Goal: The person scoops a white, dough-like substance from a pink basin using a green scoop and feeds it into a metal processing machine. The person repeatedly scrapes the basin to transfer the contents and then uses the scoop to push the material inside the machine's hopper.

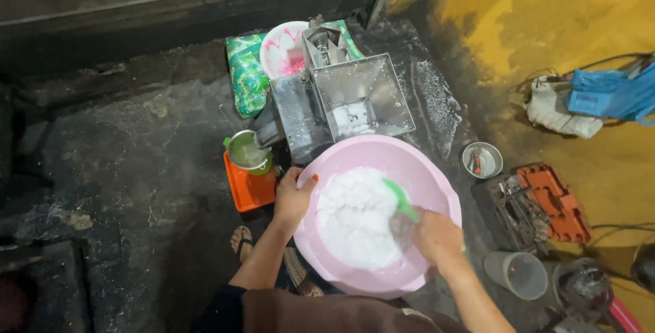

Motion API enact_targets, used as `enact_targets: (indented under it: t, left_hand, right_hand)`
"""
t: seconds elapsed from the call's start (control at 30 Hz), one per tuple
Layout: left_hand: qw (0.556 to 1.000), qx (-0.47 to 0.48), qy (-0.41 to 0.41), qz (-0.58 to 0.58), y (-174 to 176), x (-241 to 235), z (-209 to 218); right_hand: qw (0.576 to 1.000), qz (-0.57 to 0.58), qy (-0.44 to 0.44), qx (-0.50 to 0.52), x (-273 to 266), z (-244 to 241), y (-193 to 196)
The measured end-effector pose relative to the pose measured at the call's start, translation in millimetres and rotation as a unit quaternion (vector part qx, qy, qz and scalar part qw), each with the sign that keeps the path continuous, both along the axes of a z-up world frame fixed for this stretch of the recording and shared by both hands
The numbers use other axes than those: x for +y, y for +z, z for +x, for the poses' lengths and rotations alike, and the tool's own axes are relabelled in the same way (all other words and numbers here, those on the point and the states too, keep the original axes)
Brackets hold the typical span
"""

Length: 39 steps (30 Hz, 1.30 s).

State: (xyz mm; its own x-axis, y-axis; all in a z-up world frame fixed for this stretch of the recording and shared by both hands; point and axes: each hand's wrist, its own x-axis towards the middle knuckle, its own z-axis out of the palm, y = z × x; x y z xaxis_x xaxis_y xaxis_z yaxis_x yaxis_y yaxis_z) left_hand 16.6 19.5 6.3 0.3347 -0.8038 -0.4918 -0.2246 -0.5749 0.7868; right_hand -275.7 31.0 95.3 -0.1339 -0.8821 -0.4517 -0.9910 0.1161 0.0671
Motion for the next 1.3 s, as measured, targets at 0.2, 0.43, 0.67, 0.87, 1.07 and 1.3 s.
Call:
enact_targets:
  t: [0.2,0.43,0.67,0.87,1.07,1.3]
  left_hand:
    - [0.999,0.003,-0.005,-0.032,7,1,-3]
    - [1.000,-0.002,-0.005,-0.013,7,-4,-2]
    - [1.000,0.001,-0.004,0.017,-1,-5,-2]
    - [0.999,-0.008,-0.011,0.029,-5,-1,-5]
    - [1.000,0.004,0.013,0.015,-26,-12,-5]
    - [0.999,-0.035,-0.004,0.015,-8,-11,-12]
  right_hand:
    - [0.946,0.054,-0.097,-0.303,12,10,-11]
    - [0.825,-0.025,-0.242,-0.510,-1,0,32]
    - [0.841,-0.067,-0.200,-0.498,-56,-6,57]
    - [0.954,-0.125,0.019,-0.273,-136,27,44]
    - [0.933,-0.241,0.258,0.068,-175,55,-10]
    - [0.905,-0.262,0.325,0.086,-95,-2,54]
